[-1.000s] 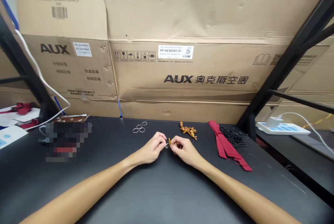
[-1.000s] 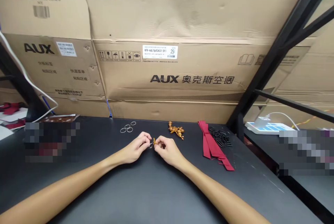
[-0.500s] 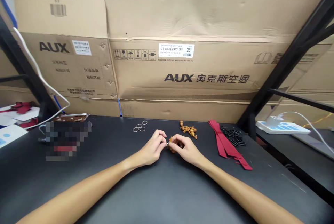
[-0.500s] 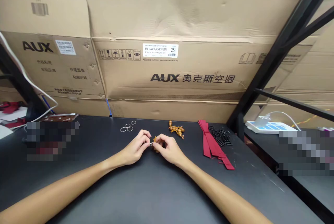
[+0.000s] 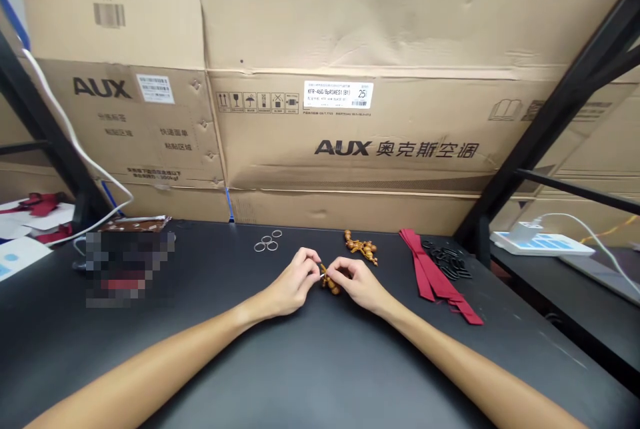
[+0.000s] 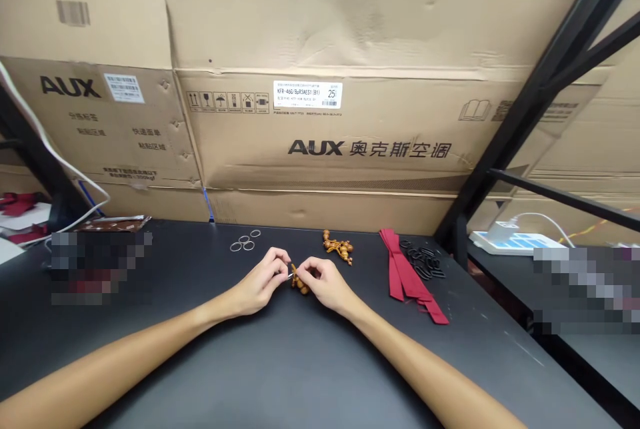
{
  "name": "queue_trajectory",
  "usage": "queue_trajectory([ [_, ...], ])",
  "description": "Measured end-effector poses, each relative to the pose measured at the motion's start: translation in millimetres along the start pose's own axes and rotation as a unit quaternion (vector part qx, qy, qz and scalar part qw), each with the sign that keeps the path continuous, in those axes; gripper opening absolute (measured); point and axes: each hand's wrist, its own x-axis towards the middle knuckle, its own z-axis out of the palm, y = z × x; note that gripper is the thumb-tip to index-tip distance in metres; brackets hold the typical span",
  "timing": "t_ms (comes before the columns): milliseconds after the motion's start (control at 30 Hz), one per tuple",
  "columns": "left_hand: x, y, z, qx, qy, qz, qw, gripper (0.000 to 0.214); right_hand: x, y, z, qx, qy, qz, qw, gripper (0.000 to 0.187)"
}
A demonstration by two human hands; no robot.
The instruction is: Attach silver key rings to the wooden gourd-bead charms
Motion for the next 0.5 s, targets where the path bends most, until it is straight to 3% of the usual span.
queue_trajectory([
  [300,4.4,-6.6,-3.5,-0.041,-0.017,-0.064,0.997,0.027,-4.4,-1.9,6.2,-0.139,0.052,-0.052,0.987,0.024],
  [500,6.1,-9.7,-1.7,-0.047,-0.013,-0.086,0.995,0.028,-6.0,1.3,11.1,-0.256,0.052,-0.127,0.957,0.015],
])
